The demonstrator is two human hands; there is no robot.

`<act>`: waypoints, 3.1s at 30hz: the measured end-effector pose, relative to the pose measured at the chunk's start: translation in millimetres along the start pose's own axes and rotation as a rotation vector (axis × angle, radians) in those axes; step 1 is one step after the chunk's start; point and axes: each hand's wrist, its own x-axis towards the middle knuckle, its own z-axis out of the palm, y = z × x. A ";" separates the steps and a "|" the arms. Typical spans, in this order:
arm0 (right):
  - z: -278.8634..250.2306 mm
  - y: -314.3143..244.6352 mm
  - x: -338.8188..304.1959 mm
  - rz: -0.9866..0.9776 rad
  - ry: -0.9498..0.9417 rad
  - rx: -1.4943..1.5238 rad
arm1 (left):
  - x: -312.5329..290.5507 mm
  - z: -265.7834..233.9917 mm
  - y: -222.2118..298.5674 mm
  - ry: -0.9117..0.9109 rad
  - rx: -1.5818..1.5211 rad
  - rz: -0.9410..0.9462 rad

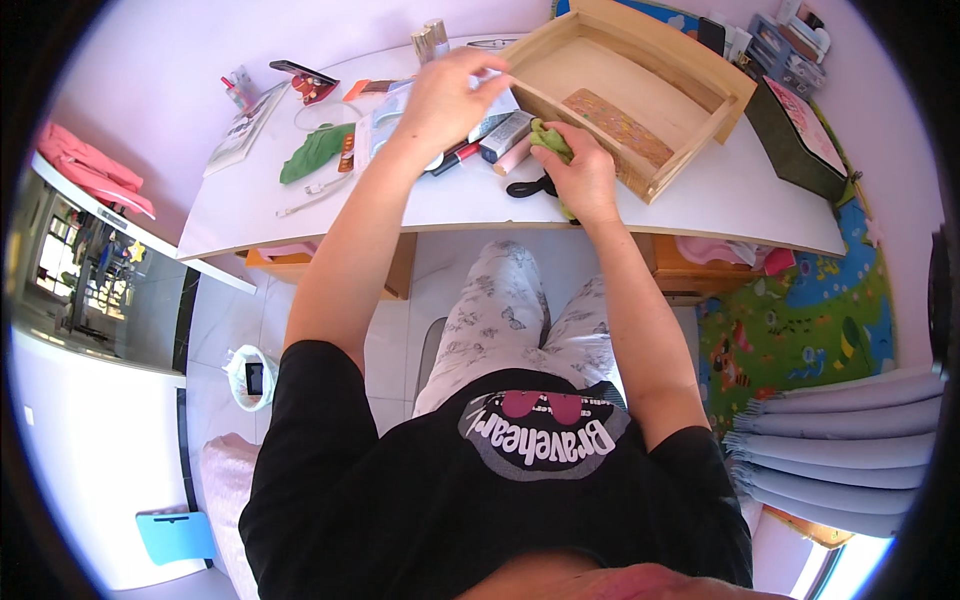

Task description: The person sits on the floor and organizes various small items, including cosmetics, a hair roller, and a phone, into a wooden tray. They wipe the tray with a green cloth and arrange the items neatly inside.

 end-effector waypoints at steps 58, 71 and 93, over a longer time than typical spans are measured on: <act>-29.4 -11.7 2.6 0.151 -0.308 -0.015 | 19.7 -136.0 -410.5 0.325 0.200 -0.860; -30.7 -13.2 3.2 0.176 -0.320 -0.040 | -3.4 -155.9 -429.6 0.278 -0.161 -0.826; -25.8 -19.6 -0.8 0.211 -0.239 -0.040 | 23.7 -119.3 -420.0 0.300 0.682 -0.881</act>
